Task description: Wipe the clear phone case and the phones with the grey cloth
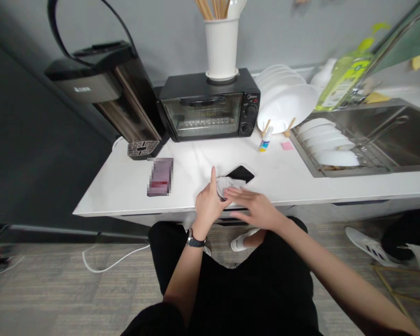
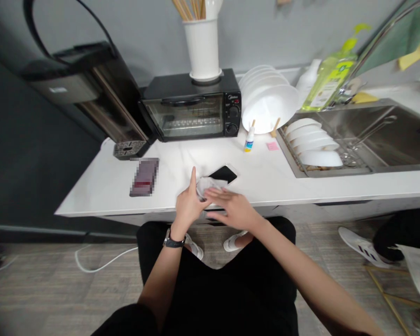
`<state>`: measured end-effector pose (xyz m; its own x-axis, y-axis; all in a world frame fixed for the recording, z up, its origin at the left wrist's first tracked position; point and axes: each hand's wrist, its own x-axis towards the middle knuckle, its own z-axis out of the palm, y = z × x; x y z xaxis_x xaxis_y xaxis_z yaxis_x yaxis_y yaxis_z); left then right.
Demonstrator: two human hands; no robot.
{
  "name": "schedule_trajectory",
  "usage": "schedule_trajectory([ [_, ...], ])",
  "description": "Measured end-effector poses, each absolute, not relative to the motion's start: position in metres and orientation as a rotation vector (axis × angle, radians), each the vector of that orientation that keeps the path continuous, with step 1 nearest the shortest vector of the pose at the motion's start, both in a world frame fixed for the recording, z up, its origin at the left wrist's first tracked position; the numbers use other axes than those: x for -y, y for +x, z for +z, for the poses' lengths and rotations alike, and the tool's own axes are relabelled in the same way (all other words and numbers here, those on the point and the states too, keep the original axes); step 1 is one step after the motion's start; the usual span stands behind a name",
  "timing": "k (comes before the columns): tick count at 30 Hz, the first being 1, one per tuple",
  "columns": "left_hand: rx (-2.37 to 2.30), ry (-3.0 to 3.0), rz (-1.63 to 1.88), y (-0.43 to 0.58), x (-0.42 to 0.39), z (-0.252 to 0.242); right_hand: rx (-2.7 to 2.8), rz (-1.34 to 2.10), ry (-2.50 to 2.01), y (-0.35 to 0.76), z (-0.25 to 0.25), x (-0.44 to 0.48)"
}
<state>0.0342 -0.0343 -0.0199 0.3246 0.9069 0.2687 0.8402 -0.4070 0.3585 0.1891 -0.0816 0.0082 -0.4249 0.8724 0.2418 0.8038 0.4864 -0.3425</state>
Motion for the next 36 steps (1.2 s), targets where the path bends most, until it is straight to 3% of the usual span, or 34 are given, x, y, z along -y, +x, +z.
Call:
schedule_trajectory([
  [3,-1.517,2.448,0.703,0.034,0.034,-0.02,2.217,0.182,-1.543,0.192,0.008,0.083],
  [7,-1.564,2.417,0.634,0.033,0.034,-0.02,2.364,0.243,-1.382,0.188,0.009,0.08],
  [12,-1.503,2.443,0.679,0.032,0.034,-0.021,2.149,0.109,-1.613,0.177,0.011,0.071],
  [16,-1.609,2.41,0.576,0.032,0.034,-0.021,2.348,0.159,-1.38,0.168,0.012,0.072],
  [21,-1.509,2.415,0.646,0.033,0.034,-0.017,2.132,0.041,-1.677,0.175,0.009,0.067],
  [25,-1.584,2.374,0.562,0.033,0.034,-0.016,2.315,0.124,-1.485,0.174,0.009,0.072],
  [30,-1.496,2.42,0.648,0.033,0.034,-0.016,2.129,0.032,-1.688,0.171,0.01,0.074],
  [34,-1.642,2.404,0.527,0.034,0.034,-0.017,2.359,0.127,-1.438,0.167,0.01,0.077],
  [36,-1.597,2.426,0.576,0.034,0.034,-0.017,2.282,0.105,-1.528,0.17,0.01,0.075],
])
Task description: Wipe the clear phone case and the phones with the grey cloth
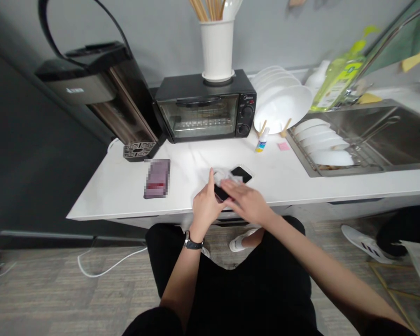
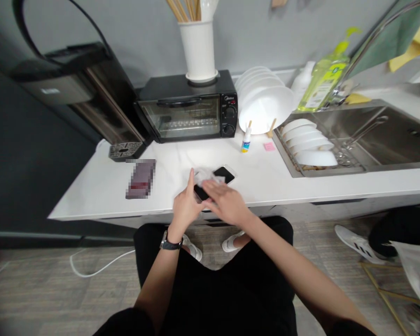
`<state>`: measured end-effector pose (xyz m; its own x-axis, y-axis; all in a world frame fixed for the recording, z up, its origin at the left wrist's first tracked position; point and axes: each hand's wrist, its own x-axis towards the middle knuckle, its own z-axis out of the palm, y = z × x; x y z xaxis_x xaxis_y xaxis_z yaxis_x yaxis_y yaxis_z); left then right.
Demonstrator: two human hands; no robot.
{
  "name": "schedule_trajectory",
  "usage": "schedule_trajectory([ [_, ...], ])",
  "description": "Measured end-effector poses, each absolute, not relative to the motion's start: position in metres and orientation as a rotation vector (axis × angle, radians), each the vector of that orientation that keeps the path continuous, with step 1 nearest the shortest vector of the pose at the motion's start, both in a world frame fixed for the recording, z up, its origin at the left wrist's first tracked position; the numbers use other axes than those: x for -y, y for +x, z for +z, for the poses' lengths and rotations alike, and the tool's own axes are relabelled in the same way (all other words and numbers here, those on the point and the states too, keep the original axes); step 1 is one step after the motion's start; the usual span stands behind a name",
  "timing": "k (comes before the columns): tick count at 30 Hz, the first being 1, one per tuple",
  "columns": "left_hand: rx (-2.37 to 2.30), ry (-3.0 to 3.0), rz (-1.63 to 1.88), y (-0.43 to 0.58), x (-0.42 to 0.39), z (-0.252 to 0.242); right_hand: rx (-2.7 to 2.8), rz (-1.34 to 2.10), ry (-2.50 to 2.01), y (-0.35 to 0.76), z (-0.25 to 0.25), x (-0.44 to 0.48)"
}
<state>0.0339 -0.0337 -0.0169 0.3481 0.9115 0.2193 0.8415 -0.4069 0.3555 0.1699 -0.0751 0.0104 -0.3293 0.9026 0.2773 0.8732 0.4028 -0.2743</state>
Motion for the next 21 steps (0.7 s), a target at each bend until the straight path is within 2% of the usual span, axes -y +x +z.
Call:
schedule_trajectory([
  [3,-1.514,2.443,0.642,0.034,0.034,-0.017,2.147,0.063,-1.675,0.174,0.01,0.074],
  [7,-1.662,2.394,0.502,0.035,0.034,-0.017,2.386,0.154,-1.397,0.174,0.01,0.08],
  [11,-1.495,2.42,0.663,0.036,0.034,-0.016,2.106,0.051,-1.697,0.18,0.008,0.08],
  [16,-1.599,2.378,0.586,0.037,0.034,-0.015,2.315,0.14,-1.482,0.182,0.007,0.084],
  [21,-1.478,2.418,0.653,0.038,0.035,-0.014,2.125,0.107,-1.655,0.188,0.011,0.084],
])
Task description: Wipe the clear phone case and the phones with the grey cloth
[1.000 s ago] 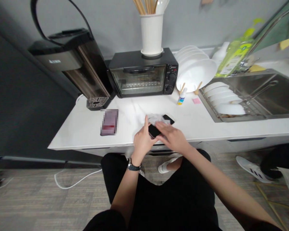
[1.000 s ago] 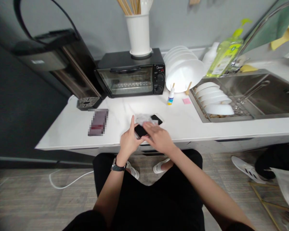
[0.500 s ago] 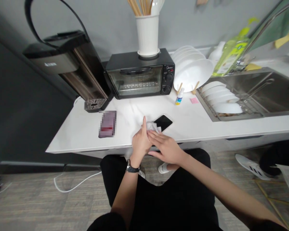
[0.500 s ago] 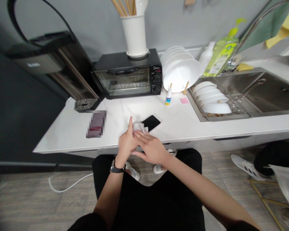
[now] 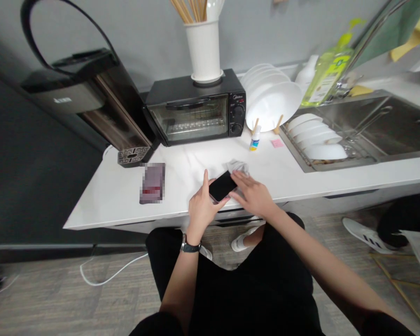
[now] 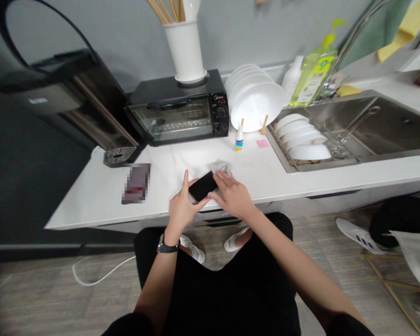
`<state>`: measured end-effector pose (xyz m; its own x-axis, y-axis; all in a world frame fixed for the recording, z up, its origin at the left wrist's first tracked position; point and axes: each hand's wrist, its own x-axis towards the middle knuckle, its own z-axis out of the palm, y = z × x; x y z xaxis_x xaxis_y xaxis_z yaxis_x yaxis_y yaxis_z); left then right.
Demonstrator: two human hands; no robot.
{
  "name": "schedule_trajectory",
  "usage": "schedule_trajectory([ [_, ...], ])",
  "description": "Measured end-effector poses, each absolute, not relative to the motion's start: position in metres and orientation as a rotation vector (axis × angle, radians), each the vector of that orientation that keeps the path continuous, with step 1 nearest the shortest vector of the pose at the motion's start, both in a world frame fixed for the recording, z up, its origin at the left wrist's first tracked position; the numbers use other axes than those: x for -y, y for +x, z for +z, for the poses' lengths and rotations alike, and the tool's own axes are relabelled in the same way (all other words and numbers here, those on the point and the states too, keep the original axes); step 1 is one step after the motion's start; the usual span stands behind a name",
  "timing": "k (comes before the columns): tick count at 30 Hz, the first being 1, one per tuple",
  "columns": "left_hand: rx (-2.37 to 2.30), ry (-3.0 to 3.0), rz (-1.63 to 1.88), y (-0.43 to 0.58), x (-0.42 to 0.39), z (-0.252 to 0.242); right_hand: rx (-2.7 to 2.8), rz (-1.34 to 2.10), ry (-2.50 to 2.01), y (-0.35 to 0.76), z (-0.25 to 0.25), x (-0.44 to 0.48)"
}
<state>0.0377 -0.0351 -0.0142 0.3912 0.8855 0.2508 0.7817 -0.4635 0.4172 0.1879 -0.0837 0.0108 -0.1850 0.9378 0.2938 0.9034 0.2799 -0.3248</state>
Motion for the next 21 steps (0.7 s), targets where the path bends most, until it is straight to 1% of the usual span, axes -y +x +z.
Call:
schedule_trajectory([
  [4,-1.644,2.416,0.518,0.037,0.034,-0.02,2.304,0.18,-1.424,0.18,0.017,0.089],
  [8,-1.623,2.431,0.565,0.037,0.034,-0.022,2.269,0.08,-1.456,0.181,0.015,0.083],
  [11,-1.633,2.404,0.566,0.038,0.034,-0.018,2.311,0.077,-1.422,0.188,0.008,0.073],
  [15,-1.519,2.407,0.639,0.039,0.034,-0.014,2.138,0.013,-1.637,0.19,0.005,0.067],
  [19,-1.648,2.367,0.566,0.038,0.033,-0.016,2.328,0.057,-1.479,0.181,0.007,0.075],
  [21,-1.651,2.369,0.576,0.038,0.033,-0.017,2.326,0.043,-1.495,0.183,0.007,0.075],
])
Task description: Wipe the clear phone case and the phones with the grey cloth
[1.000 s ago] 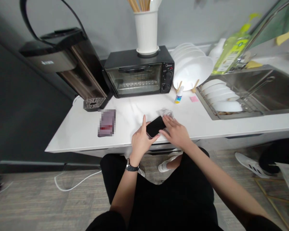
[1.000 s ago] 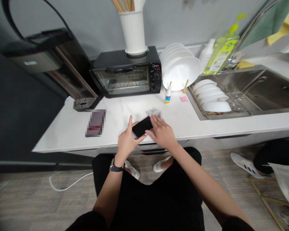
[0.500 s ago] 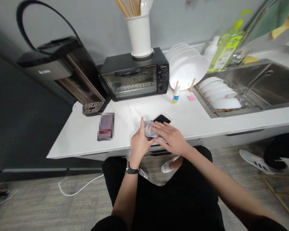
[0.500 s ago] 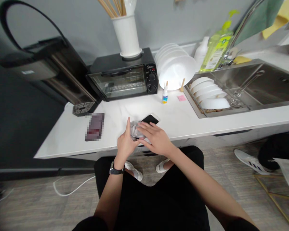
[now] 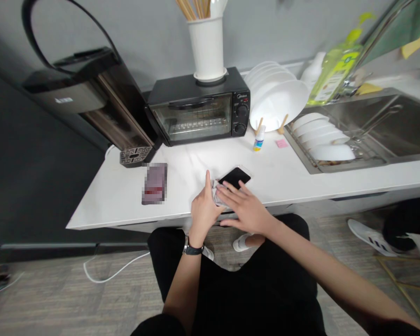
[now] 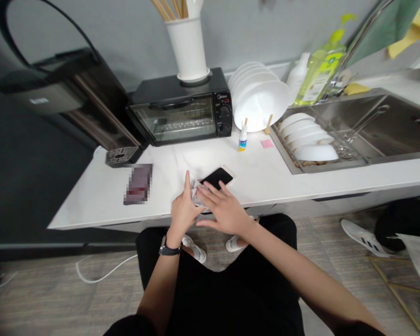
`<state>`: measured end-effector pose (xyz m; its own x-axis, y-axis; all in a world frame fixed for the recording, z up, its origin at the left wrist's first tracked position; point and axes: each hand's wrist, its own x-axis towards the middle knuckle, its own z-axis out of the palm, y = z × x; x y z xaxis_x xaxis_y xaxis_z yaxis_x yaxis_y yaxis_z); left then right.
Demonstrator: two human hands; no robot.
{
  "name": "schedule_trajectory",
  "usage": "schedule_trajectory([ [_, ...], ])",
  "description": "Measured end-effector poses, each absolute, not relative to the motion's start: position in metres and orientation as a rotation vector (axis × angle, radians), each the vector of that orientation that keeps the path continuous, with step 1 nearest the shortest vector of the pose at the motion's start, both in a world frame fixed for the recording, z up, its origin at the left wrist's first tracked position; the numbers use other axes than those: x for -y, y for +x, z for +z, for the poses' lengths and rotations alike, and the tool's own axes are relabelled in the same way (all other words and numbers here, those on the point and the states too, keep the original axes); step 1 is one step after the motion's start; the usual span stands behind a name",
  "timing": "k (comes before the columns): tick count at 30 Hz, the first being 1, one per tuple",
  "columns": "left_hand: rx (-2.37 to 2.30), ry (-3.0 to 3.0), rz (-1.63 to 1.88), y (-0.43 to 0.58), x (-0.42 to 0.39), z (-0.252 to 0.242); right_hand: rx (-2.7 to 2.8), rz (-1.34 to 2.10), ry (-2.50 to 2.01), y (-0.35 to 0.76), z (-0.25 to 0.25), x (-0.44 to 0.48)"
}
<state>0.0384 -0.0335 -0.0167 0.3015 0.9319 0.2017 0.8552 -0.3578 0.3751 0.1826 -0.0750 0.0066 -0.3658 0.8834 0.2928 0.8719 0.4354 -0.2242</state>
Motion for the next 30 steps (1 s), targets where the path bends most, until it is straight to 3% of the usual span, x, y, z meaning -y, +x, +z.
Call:
schedule_trajectory([
  [4,-1.489,2.392,0.676,0.039,0.034,-0.014,2.091,-0.094,-1.752,0.186,0.004,0.069],
  [10,-1.674,2.409,0.544,0.036,0.032,-0.019,2.359,-0.023,-1.506,0.169,0.004,0.074],
  [15,-1.497,2.461,0.682,0.036,0.033,-0.018,2.173,-0.122,-1.73,0.181,0.004,0.068],
  [21,-1.675,2.397,0.568,0.037,0.033,-0.019,2.389,-0.046,-1.529,0.174,0.005,0.076],
  [25,-1.539,2.422,0.648,0.037,0.033,-0.018,2.182,-0.095,-1.751,0.173,0.006,0.075],
  [30,-1.668,2.395,0.521,0.036,0.033,-0.018,2.37,-0.018,-1.527,0.171,0.009,0.076],
])
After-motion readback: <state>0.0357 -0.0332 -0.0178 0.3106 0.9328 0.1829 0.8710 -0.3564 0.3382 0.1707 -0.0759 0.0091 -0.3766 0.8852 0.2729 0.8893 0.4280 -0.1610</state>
